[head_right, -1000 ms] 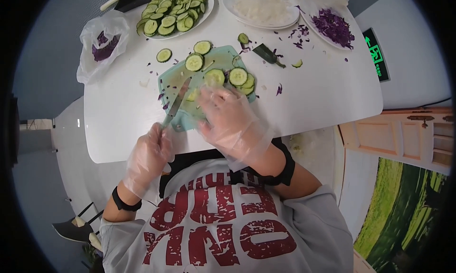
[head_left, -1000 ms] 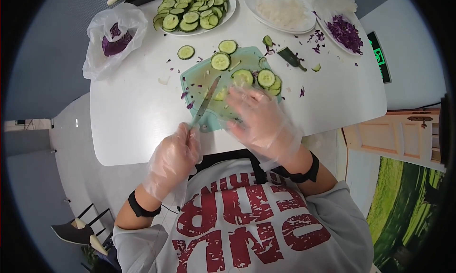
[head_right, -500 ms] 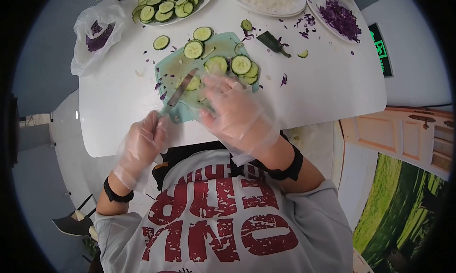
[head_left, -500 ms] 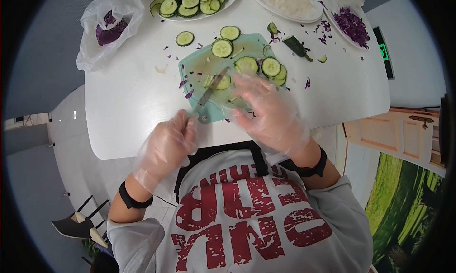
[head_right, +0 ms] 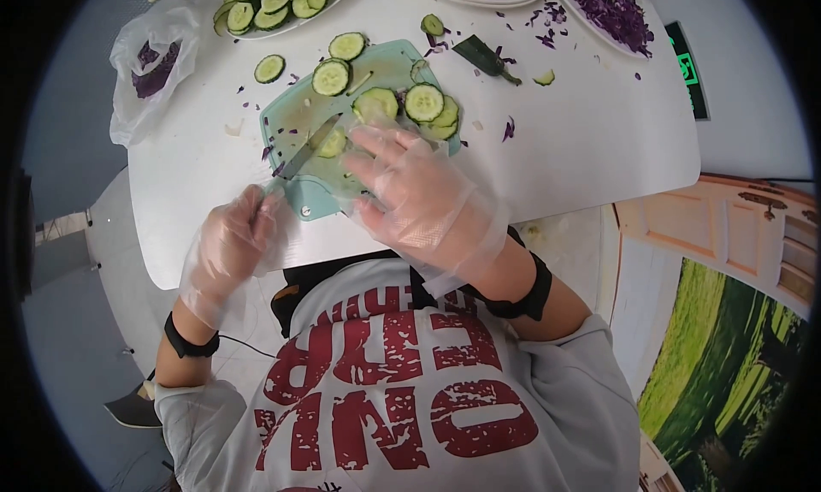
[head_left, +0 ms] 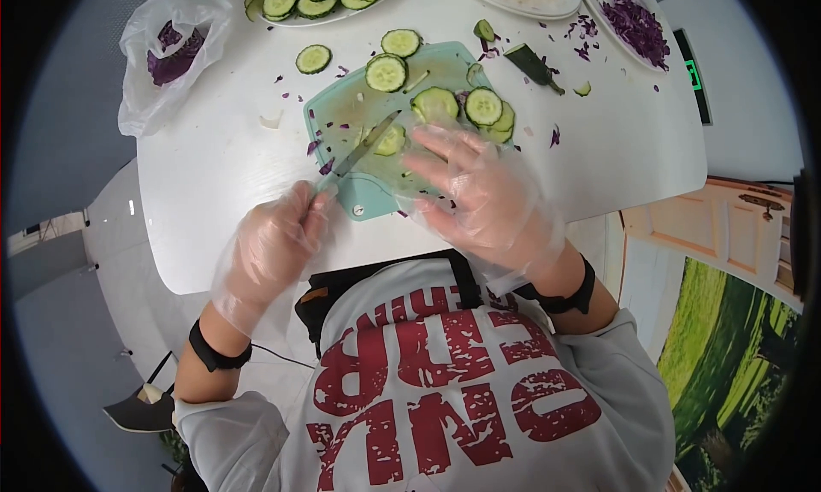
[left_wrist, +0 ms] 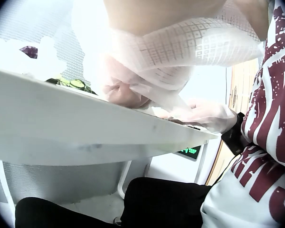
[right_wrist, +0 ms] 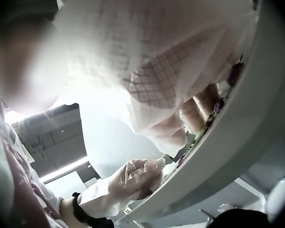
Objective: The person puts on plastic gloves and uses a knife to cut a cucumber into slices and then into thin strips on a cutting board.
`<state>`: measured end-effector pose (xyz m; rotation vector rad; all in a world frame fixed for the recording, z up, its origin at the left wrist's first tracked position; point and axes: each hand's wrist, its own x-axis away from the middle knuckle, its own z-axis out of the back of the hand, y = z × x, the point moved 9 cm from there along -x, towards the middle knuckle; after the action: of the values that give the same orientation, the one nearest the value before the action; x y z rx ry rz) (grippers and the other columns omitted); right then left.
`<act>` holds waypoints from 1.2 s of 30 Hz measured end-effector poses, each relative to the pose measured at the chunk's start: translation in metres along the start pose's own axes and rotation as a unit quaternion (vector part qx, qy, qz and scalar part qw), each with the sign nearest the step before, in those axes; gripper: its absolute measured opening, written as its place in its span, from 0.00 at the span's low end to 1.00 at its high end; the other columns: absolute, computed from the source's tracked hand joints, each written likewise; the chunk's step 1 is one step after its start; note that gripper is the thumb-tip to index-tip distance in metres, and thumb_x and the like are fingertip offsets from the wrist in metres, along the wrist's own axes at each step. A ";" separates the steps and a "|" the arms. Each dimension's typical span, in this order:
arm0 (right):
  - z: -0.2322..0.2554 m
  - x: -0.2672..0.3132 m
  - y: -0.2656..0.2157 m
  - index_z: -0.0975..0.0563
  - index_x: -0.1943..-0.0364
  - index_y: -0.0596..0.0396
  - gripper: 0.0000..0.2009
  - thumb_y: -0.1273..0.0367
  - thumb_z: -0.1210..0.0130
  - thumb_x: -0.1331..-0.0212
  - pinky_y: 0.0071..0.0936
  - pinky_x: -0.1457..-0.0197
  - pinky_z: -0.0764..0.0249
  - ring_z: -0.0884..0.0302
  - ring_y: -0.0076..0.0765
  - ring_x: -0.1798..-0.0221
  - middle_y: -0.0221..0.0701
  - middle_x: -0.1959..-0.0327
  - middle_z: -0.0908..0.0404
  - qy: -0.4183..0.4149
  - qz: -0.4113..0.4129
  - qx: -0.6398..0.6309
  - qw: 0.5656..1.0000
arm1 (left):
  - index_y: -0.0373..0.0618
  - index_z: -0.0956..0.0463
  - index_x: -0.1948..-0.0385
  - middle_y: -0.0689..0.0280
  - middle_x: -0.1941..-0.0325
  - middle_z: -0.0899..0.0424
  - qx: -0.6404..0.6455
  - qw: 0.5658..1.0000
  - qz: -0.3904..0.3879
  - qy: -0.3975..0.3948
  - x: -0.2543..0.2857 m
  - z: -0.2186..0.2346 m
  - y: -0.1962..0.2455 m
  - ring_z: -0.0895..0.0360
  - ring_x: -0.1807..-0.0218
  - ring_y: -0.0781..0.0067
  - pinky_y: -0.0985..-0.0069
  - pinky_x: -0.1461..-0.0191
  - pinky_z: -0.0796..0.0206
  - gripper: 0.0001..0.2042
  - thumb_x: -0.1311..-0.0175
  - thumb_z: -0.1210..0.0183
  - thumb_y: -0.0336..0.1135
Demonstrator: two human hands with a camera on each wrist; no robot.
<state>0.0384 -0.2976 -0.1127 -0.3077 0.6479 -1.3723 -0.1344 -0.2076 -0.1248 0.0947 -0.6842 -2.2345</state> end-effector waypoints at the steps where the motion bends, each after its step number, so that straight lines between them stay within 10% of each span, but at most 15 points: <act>1: 0.000 0.000 0.000 0.20 0.44 0.50 0.20 0.66 0.37 0.42 0.43 0.30 0.32 0.31 0.49 0.33 0.35 0.34 0.26 0.000 0.000 -0.002 1.000 | 0.40 0.25 0.67 0.54 0.83 0.29 -0.030 0.999 -0.016 0.018 0.002 0.002 0.005 0.29 0.82 0.55 0.65 0.73 0.34 0.07 0.28 0.47 0.31; 36: -0.004 -0.002 0.002 0.19 0.46 0.53 0.18 0.69 0.38 0.41 0.43 0.29 0.35 0.31 0.49 0.32 0.38 0.34 0.26 0.006 -0.004 -0.017 1.000 | 0.41 0.29 0.71 0.54 0.84 0.27 0.008 0.999 0.042 0.009 0.009 -0.005 0.009 0.26 0.80 0.50 0.62 0.75 0.34 0.09 0.29 0.44 0.32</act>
<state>0.0375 -0.2950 -0.1163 -0.3299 0.6823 -1.3725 -0.1332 -0.2216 -0.1229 0.0914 -0.6848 -2.1452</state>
